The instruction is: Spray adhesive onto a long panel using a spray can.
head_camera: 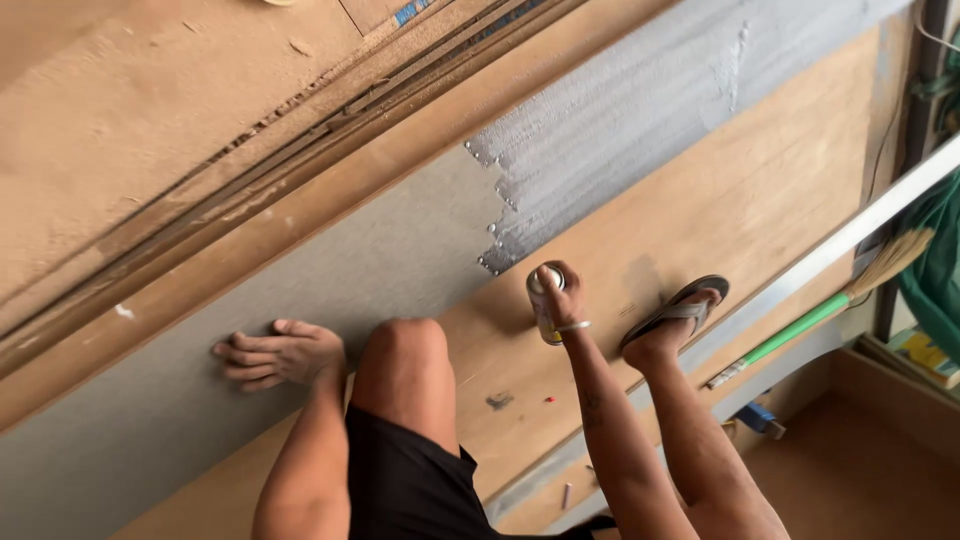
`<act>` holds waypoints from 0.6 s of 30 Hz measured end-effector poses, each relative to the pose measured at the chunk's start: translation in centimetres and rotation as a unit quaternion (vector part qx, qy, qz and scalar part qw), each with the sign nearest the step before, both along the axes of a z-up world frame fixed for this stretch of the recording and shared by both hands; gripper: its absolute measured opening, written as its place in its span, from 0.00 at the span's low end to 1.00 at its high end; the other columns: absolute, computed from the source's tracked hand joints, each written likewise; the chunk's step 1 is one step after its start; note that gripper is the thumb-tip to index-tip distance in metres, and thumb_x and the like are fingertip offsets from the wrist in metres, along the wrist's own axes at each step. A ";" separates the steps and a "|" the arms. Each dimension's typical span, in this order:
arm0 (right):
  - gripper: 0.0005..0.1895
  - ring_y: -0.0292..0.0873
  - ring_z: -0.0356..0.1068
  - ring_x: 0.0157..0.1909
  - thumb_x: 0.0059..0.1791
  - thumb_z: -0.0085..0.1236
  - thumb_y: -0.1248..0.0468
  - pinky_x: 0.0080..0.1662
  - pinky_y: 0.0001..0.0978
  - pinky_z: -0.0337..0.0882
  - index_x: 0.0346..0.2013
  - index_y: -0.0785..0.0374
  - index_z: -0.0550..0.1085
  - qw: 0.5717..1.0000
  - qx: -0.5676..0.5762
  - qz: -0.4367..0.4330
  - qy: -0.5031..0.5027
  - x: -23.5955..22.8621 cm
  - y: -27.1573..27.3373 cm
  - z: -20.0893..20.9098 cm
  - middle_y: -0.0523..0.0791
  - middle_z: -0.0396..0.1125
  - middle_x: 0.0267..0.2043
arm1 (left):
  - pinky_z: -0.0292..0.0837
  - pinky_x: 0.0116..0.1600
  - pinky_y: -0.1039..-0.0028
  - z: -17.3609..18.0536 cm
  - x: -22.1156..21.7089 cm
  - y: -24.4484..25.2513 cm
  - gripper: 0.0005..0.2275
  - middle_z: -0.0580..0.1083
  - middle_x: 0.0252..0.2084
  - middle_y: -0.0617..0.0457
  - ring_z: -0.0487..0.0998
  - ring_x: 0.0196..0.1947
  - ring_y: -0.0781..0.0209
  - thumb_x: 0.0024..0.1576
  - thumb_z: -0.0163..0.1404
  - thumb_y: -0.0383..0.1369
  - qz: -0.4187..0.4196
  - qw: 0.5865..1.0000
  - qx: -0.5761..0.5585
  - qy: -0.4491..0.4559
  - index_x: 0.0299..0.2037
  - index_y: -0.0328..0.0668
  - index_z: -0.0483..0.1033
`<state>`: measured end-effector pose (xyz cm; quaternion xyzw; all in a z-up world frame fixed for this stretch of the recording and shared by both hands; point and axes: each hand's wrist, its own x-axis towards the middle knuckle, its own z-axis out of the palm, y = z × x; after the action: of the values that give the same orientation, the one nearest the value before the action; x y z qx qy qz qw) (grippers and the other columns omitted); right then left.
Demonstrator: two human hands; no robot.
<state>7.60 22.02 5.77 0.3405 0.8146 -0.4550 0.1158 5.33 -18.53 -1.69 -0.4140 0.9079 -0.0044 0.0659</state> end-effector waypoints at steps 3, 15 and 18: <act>0.25 0.38 0.73 0.32 0.48 0.61 0.46 0.37 0.30 0.73 0.37 0.69 0.78 0.999 0.020 -0.042 -0.019 -0.4 -2.6 1.9 0.46 0.74 0.30 | 0.32 0.75 0.32 3.0 -1.7 0.5 0.29 0.37 0.80 0.33 0.34 0.79 0.27 0.71 0.27 0.44 0.011 0.998 0.063 -0.025 0.76 0.30 0.40; 0.28 0.38 0.72 0.28 0.48 0.59 0.44 0.33 0.32 0.72 0.36 0.71 0.78 0.992 0.049 -0.112 -0.010 6.3 -13.2 9.0 0.47 0.72 0.25 | 0.29 0.73 0.30 2.5 -1.0 -0.6 0.33 0.32 0.78 0.29 0.29 0.77 0.24 0.68 0.32 0.44 0.001 0.990 0.139 -0.021 0.74 0.26 0.32; 0.28 0.41 0.74 0.29 0.47 0.58 0.42 0.35 0.35 0.73 0.36 0.68 0.80 0.995 0.066 -0.027 -0.071 4.1 -13.9 12.0 0.49 0.74 0.26 | 0.27 0.69 0.29 2.2 -1.0 -1.0 0.33 0.30 0.76 0.24 0.27 0.73 0.17 0.68 0.29 0.43 -0.022 0.984 0.171 -0.044 0.73 0.22 0.30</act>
<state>11.68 8.12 17.77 0.4006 0.8233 -0.3777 0.1382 4.35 -19.54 0.48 -0.3763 0.9002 0.1309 0.1756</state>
